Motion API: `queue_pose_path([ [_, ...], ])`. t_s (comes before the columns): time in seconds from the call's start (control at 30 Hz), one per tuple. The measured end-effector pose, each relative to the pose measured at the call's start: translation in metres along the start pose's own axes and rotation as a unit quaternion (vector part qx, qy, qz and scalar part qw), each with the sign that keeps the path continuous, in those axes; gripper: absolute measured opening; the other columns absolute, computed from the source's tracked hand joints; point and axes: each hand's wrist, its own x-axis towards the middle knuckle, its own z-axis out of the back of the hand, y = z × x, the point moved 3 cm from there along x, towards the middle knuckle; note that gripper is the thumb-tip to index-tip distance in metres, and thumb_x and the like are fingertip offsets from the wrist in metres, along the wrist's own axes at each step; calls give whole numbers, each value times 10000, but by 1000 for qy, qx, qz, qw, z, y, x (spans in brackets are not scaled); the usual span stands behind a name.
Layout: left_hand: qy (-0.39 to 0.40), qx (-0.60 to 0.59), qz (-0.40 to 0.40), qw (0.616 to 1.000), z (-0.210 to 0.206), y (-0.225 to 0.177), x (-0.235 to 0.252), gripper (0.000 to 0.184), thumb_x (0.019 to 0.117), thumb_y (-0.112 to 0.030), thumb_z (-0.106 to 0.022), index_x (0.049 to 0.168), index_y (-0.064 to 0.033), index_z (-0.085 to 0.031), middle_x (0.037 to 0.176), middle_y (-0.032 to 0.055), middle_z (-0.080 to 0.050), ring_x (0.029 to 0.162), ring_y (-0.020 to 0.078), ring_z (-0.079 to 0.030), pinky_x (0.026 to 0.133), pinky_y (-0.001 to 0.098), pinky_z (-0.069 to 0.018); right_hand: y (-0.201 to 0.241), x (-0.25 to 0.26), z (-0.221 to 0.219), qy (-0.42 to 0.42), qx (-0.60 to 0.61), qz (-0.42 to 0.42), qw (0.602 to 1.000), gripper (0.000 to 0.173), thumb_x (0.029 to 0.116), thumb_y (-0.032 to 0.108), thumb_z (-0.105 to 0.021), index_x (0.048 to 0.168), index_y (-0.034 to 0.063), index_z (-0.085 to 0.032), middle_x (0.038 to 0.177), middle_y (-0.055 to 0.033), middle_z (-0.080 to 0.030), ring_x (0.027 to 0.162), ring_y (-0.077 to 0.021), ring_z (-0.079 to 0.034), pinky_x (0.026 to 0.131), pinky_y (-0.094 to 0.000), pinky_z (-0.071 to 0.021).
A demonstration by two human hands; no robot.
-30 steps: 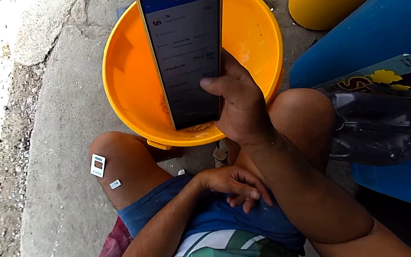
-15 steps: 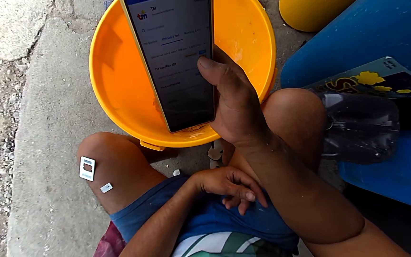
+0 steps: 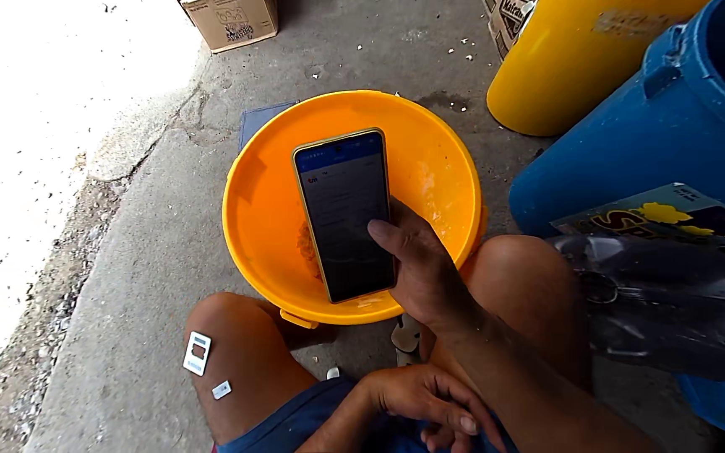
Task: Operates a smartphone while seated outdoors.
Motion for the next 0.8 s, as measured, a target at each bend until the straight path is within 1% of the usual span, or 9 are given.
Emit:
queue_pose_path([
  [0.07, 4, -7, -3, 1000, 0, 0, 1, 348, 1027, -330, -604, 1156, -20, -695, 636, 8, -628, 486, 49, -546, 468, 190, -444, 0, 0, 0, 1, -5, 3, 1000, 307, 1045, 165, -502, 1335, 118, -588, 1176, -132, -667, 1064, -227, -678, 931, -455, -578],
  [0.1, 5, -9, -4, 1000, 0, 0, 1, 348, 1026, -330, -607, 1153, -18, -695, 635, 8, -626, 487, 49, -549, 471, 190, -449, 0, -1, 0, 5, -5, 0, 1000, 330, 1019, 114, -506, 1340, 115, -582, 1170, -136, -667, 1053, -226, -679, 922, -449, -580],
  [0.17, 5, -13, -3, 1000, -1, 0, 1, 353, 1023, -338, -612, 1149, -19, -695, 633, 8, -626, 491, 50, -556, 477, 190, -457, -1, -2, 1, 10, 0, -14, 1000, 432, 927, 22, -521, 1347, 114, -564, 1169, -143, -669, 1041, -227, -684, 905, -441, -587],
  [0.2, 5, -13, -2, 1000, -1, 0, 1, 351, 1023, -338, -612, 1150, -21, -694, 633, 8, -625, 491, 48, -556, 475, 189, -455, -2, -2, 1, 10, 0, -21, 1000, 479, 888, -3, -524, 1350, 116, -557, 1172, -144, -669, 1041, -228, -685, 899, -439, -589],
  [0.27, 2, -9, 0, 1000, -2, 0, 1, 335, 1027, -313, -603, 1158, -17, -692, 635, 11, -624, 482, 48, -545, 464, 189, -447, -2, -3, 1, 12, -2, -27, 1000, 524, 852, -24, -519, 1355, 117, -550, 1178, -146, -666, 1043, -233, -684, 891, -441, -589],
  [0.57, 1, -10, 2, 1000, -2, -1, 1, 335, 1028, -299, -599, 1175, -11, -685, 645, 18, -631, 471, 47, -531, 452, 189, -434, -1, -3, 1, 21, 1, -26, 999, 542, 851, -33, -515, 1371, 121, -539, 1196, -144, -661, 1059, -236, -681, 898, -451, -589],
  [0.8, 7, -3, -11, 1000, -1, -1, 1, 335, 1033, -300, -593, 1158, -4, -685, 625, 13, -617, 460, 40, -520, 445, 184, -422, 0, -3, 1, 22, -1, -24, 999, 541, 861, -30, -514, 1379, 127, -537, 1204, -140, -659, 1066, -232, -680, 905, -453, -588],
])
